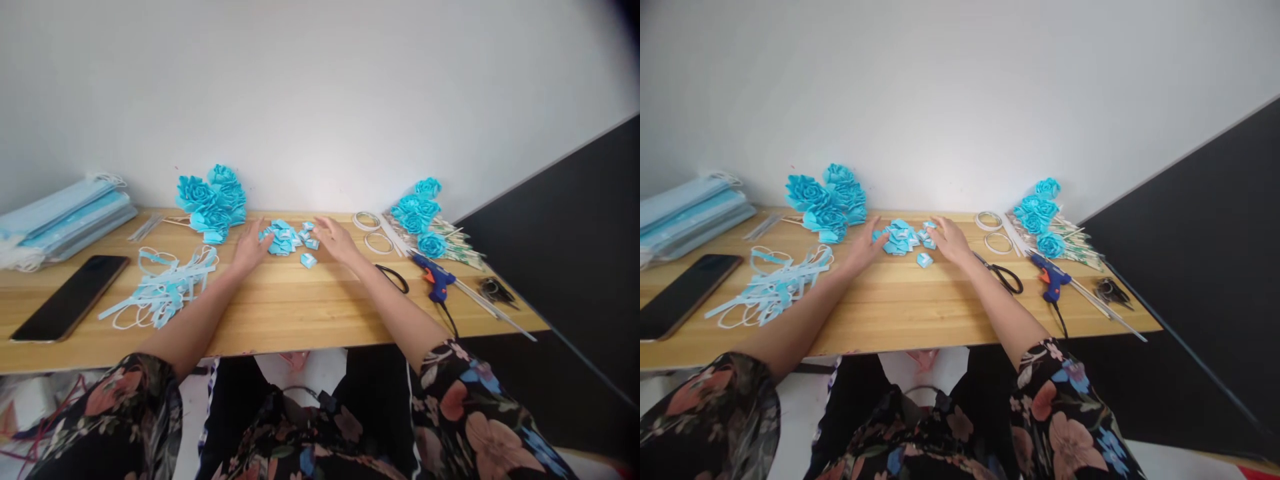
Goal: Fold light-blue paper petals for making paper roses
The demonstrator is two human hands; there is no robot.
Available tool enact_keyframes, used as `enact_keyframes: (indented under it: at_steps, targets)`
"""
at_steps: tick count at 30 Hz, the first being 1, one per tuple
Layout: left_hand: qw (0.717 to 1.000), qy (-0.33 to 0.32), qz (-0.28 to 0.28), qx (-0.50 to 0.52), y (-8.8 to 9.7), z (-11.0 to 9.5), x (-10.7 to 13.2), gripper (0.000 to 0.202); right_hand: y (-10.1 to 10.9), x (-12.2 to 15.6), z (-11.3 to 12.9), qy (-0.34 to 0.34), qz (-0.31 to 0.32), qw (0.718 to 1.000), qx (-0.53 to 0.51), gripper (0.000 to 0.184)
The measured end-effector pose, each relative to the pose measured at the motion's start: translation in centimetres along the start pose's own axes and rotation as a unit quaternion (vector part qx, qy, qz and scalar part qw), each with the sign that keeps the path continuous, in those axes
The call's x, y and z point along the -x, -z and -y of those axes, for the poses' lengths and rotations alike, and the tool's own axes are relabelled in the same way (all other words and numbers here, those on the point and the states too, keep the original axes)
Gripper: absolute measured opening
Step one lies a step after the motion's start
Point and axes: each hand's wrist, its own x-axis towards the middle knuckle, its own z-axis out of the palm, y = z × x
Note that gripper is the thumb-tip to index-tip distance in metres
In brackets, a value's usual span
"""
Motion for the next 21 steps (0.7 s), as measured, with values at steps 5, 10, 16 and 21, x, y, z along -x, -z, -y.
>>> enact_keyframes:
  at_steps: [5, 10, 16, 21]
  targets:
    - [0.998, -0.032, 0.029, -0.041, -0.8, -0.1, -0.5, 0.059, -2.6, -3.0, -1.3, 0.021, 0.053, 0.998, 0.01, 0.06]
    - [0.988, -0.081, 0.06, -0.114, -2.1, -0.5, -2.3, 0.056, -5.4, -4.9, -1.6, 0.038, 0.064, 0.997, 0.029, 0.057]
    - [0.982, -0.116, 0.111, -0.103, -3.4, -1.9, -2.2, 0.049, -4.7, -2.6, -0.7, 0.062, 0.087, 0.994, 0.019, 0.043]
    - [0.967, -0.185, 0.172, -0.023, -2.8, -3.9, 3.5, 0.054, -1.1, 4.4, 0.1, 0.118, 0.109, 0.987, 0.006, 0.038]
